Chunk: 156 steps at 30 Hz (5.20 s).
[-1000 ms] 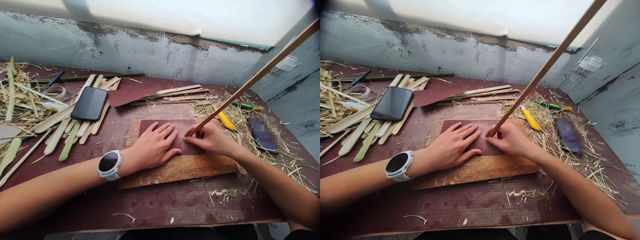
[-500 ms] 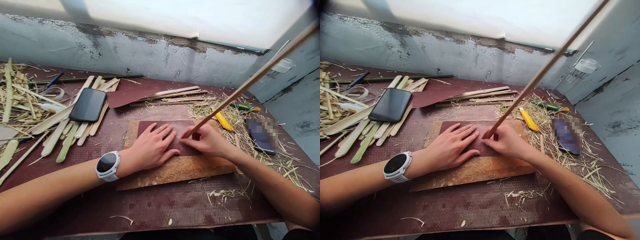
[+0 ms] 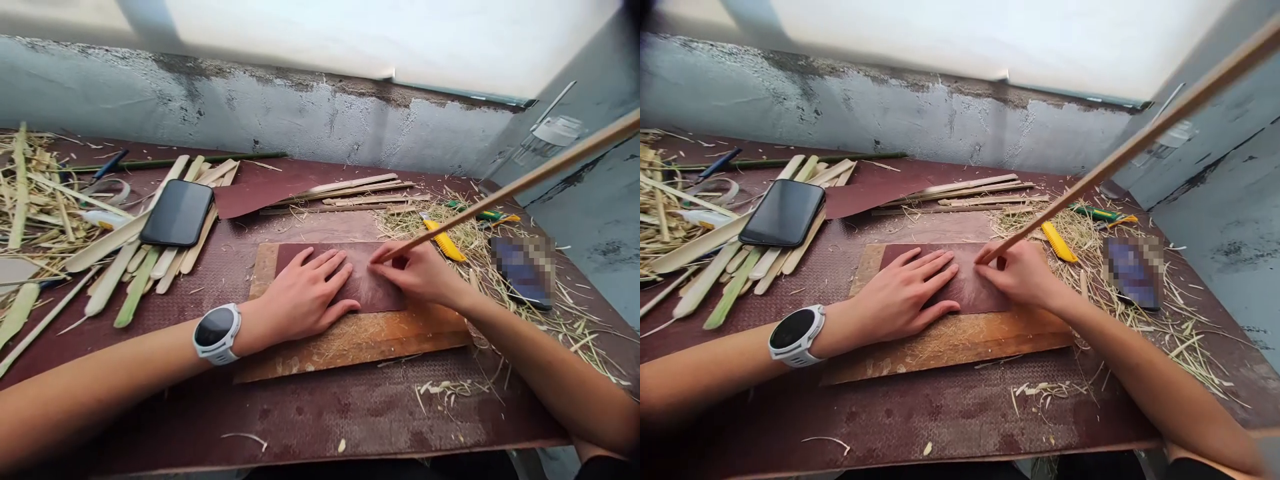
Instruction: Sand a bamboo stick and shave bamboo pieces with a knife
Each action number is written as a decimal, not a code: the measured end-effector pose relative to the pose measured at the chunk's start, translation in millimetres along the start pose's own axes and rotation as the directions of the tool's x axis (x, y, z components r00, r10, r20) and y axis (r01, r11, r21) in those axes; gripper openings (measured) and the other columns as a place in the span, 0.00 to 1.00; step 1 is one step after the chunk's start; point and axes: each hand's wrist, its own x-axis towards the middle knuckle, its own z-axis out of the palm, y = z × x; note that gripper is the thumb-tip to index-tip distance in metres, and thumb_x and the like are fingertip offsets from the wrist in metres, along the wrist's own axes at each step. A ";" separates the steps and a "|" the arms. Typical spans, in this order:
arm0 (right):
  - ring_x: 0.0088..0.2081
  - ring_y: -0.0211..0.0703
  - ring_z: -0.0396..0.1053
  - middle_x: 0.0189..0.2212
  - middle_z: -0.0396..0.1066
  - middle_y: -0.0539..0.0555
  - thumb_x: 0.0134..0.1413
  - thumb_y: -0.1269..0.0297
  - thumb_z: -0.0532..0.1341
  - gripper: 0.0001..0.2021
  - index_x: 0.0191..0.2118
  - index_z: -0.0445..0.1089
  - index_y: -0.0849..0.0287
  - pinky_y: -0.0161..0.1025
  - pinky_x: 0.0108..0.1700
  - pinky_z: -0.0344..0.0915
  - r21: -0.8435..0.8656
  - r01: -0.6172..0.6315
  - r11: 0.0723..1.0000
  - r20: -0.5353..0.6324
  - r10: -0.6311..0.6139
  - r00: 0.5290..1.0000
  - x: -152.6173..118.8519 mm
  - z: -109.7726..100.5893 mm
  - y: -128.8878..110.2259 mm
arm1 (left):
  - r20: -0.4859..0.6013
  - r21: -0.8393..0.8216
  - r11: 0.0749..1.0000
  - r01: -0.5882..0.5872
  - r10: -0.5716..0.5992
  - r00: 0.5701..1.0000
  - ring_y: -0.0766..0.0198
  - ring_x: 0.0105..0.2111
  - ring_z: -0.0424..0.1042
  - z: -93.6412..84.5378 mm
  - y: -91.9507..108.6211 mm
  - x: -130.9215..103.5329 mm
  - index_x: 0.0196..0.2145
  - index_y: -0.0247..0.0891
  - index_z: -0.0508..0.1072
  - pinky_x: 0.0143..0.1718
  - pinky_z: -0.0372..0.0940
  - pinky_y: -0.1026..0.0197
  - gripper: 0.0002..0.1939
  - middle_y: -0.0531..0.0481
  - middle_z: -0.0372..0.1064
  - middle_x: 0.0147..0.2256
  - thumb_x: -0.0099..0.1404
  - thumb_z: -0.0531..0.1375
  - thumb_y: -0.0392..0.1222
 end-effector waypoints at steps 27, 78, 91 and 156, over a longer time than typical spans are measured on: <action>0.31 0.38 0.71 0.34 0.82 0.51 0.64 0.62 0.65 0.07 0.41 0.81 0.55 0.38 0.34 0.64 0.003 0.098 0.995 0.072 -0.098 0.993 -3.5 3.2 -1.2 | 0.019 -0.007 1.000 0.005 -0.005 1.000 0.41 0.68 0.63 -1.3 1.4 -0.4 0.66 0.30 0.68 0.67 0.59 0.35 0.33 0.32 0.62 0.68 0.79 0.50 0.61; 0.26 0.35 0.66 0.28 0.75 0.51 0.59 0.47 0.69 0.18 0.39 0.77 0.58 0.35 0.26 0.60 0.436 -0.221 0.872 0.196 0.148 0.969 5.9 -23.2 -5.1 | 0.019 0.009 1.000 0.003 -0.003 1.000 0.40 0.68 0.63 -1.3 1.3 -0.1 0.66 0.28 0.67 0.67 0.59 0.35 0.34 0.30 0.61 0.68 0.80 0.48 0.60; 0.29 0.41 0.64 0.28 0.72 0.52 0.66 0.55 0.63 0.11 0.42 0.74 0.58 0.41 0.33 0.56 -0.167 -0.030 0.985 0.030 0.036 0.999 1.3 -5.0 0.1 | 0.037 0.002 1.000 0.005 -0.005 0.999 0.40 0.69 0.62 0.0 1.9 0.1 0.67 0.29 0.67 0.68 0.58 0.34 0.34 0.30 0.60 0.68 0.79 0.48 0.60; 0.28 0.37 0.68 0.26 0.75 0.48 0.62 0.57 0.69 0.11 0.32 0.73 0.56 0.36 0.31 0.59 0.006 0.064 0.998 -0.130 -0.062 0.990 -6.6 13.9 -4.5 | 0.033 0.000 1.000 0.001 -0.001 0.999 0.40 0.69 0.61 1.2 2.2 -1.2 0.67 0.27 0.66 0.69 0.57 0.34 0.34 0.30 0.60 0.68 0.80 0.48 0.60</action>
